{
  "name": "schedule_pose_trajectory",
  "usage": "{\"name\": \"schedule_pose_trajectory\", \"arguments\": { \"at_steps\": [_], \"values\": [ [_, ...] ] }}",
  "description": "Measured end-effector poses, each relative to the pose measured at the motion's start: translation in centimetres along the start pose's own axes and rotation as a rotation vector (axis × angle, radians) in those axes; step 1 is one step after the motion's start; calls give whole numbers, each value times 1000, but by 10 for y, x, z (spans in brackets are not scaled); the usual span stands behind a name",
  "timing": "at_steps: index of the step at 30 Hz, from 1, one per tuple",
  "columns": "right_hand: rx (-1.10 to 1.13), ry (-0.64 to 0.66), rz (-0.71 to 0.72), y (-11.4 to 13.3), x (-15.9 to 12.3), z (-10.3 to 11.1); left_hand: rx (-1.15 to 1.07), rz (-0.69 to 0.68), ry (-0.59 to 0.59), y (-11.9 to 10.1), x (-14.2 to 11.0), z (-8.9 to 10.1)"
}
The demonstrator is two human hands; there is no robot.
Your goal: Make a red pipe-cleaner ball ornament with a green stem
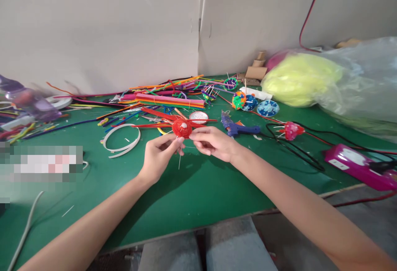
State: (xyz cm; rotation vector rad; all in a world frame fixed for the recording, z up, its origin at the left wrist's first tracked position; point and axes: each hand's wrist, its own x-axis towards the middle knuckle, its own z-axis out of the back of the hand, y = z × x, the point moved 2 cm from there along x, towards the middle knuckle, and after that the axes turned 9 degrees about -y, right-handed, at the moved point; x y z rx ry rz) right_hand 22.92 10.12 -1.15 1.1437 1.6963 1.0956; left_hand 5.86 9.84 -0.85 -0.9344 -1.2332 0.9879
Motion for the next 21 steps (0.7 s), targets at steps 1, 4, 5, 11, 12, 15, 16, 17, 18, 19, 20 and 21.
{"name": "schedule_pose_trajectory", "arguments": {
  "at_steps": [1,4,5,11,12,15,16,17,18,19,20,21],
  "values": [
    [25,13,-21,-1,1,1,-44,24,17,0,0,0],
    [62,40,-61,-3,0,0,-195,122,70,1,3,-2],
    [57,38,-54,-3,-1,-1,-233,148,78,1,3,-2],
    [49,20,68,-5,-2,-9,-291,158,62,0,5,-2],
    [93,40,59,-6,-2,-10,-304,162,59,-1,5,-2],
    [254,170,-40,-10,0,-13,-365,207,70,-1,5,-2],
    [296,215,-69,-11,0,-13,-380,226,79,-1,5,-2],
    [326,248,-87,-11,0,-14,-389,240,89,-1,5,-2],
    [345,270,-95,-12,0,-14,-393,251,100,0,5,-2],
    [355,280,-97,-12,0,-14,-394,257,109,0,5,-2],
    [358,287,-100,-12,0,-14,-394,260,118,0,5,-2],
    [359,295,-104,-12,0,-13,-393,261,130,1,5,-2]
  ]
}}
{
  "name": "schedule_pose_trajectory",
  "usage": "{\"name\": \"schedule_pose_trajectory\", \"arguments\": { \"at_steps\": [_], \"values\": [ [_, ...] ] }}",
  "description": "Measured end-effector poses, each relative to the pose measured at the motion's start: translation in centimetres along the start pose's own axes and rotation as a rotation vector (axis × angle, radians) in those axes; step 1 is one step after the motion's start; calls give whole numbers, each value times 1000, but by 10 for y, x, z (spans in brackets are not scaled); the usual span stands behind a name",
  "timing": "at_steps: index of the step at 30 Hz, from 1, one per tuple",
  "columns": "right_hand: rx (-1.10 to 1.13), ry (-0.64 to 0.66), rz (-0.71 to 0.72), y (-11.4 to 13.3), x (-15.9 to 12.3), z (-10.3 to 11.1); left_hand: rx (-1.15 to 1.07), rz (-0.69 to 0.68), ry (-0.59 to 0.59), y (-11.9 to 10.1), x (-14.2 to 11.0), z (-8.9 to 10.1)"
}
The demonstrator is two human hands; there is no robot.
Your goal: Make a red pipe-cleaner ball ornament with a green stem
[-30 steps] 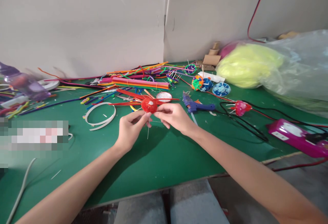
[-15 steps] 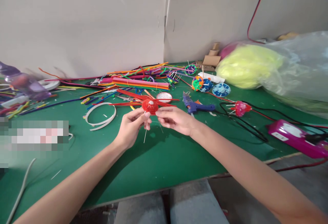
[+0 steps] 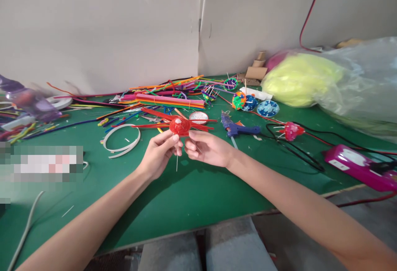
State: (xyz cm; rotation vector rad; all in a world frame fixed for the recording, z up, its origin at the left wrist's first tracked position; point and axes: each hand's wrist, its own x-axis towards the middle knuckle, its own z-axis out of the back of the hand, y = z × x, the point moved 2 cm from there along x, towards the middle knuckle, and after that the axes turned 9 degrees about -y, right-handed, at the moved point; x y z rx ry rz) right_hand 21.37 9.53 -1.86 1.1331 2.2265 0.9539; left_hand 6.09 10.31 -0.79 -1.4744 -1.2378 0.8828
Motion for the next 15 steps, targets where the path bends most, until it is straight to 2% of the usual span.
{"name": "schedule_pose_trajectory", "arguments": {
  "at_steps": [6,15],
  "values": [
    [20,69,-19,1,-3,-2,-24,25,61,1,-2,-1],
    [-6,26,-41,2,-5,-4,-21,34,83,0,-2,-2]
  ]
}}
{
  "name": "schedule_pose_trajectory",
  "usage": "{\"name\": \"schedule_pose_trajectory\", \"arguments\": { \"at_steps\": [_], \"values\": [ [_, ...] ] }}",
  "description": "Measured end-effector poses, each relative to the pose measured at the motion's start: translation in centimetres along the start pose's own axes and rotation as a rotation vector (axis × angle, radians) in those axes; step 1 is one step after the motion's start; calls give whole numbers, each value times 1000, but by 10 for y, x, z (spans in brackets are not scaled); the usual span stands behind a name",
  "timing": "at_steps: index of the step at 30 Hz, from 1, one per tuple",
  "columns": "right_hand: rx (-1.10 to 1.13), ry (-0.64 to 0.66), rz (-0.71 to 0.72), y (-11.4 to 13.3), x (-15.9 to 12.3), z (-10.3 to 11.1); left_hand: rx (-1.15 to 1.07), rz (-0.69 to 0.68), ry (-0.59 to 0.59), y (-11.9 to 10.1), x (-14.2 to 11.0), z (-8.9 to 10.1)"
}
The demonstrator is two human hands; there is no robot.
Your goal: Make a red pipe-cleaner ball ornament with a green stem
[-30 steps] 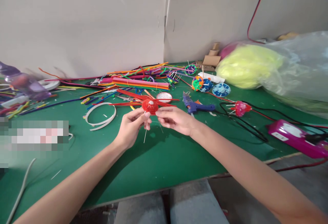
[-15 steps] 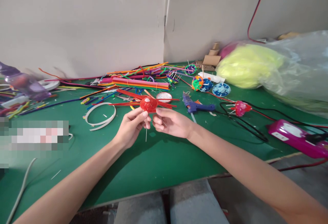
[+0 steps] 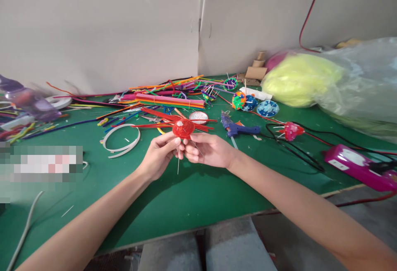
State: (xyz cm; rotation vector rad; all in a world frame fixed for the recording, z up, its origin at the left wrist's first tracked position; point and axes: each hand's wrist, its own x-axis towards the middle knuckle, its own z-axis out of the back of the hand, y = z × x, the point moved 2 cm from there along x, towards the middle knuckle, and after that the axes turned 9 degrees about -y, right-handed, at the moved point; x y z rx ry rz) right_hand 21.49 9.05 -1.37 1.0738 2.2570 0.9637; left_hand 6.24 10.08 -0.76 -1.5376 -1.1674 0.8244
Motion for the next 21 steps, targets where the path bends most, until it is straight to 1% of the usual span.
{"name": "schedule_pose_trajectory", "arguments": {
  "at_steps": [4,9,13,17,21],
  "values": [
    [26,-3,7,0,0,-1,-10,9,7,0,0,0],
    [35,49,8,-1,0,0,1,2,23,0,-1,1],
    [18,38,21,-1,0,1,39,-24,9,0,-1,2],
    [-55,-4,104,-1,1,-1,47,-34,19,0,0,2],
    [-162,-111,208,-1,1,-2,82,-88,-10,0,0,3]
  ]
}}
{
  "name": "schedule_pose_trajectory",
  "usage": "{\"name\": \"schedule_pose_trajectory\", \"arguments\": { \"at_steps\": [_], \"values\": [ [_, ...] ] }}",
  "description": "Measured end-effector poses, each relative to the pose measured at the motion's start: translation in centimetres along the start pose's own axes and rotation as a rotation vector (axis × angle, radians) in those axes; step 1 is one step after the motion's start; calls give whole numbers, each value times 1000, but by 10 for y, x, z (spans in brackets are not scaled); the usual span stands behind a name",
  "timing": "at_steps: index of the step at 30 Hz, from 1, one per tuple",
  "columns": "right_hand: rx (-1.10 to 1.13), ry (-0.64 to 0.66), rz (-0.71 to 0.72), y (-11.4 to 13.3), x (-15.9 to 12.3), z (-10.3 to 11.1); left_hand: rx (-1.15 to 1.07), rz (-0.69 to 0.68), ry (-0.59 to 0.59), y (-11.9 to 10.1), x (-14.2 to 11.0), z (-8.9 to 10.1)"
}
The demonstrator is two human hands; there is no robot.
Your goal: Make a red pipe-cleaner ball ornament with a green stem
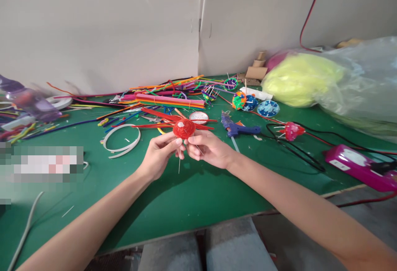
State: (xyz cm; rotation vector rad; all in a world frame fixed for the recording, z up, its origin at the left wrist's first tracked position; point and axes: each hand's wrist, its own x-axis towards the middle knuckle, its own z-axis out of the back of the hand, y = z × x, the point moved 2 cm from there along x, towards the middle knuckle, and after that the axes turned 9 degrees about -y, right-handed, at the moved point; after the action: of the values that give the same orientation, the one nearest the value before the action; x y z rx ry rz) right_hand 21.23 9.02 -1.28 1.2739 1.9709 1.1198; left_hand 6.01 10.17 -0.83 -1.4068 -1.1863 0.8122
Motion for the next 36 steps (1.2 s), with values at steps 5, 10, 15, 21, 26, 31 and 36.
{"name": "schedule_pose_trajectory", "arguments": {
  "at_steps": [5,10,15,21,26,31,36],
  "values": [
    [-143,-64,69,-2,1,2,113,-120,-13,0,-3,0],
    [-344,-128,234,3,-1,1,202,-181,-22,-1,-2,1],
    [-452,-184,356,9,-4,-4,261,-203,-56,-1,-2,1],
    [-523,-184,360,9,-3,-2,256,-183,-75,-1,-1,0],
    [-571,-255,363,9,-6,-3,255,-172,-76,0,-1,1],
    [-541,-304,362,4,-4,-2,277,-151,-55,0,-2,-1],
    [-481,-325,322,3,0,-1,307,-158,-53,-2,-3,-3]
  ]
}}
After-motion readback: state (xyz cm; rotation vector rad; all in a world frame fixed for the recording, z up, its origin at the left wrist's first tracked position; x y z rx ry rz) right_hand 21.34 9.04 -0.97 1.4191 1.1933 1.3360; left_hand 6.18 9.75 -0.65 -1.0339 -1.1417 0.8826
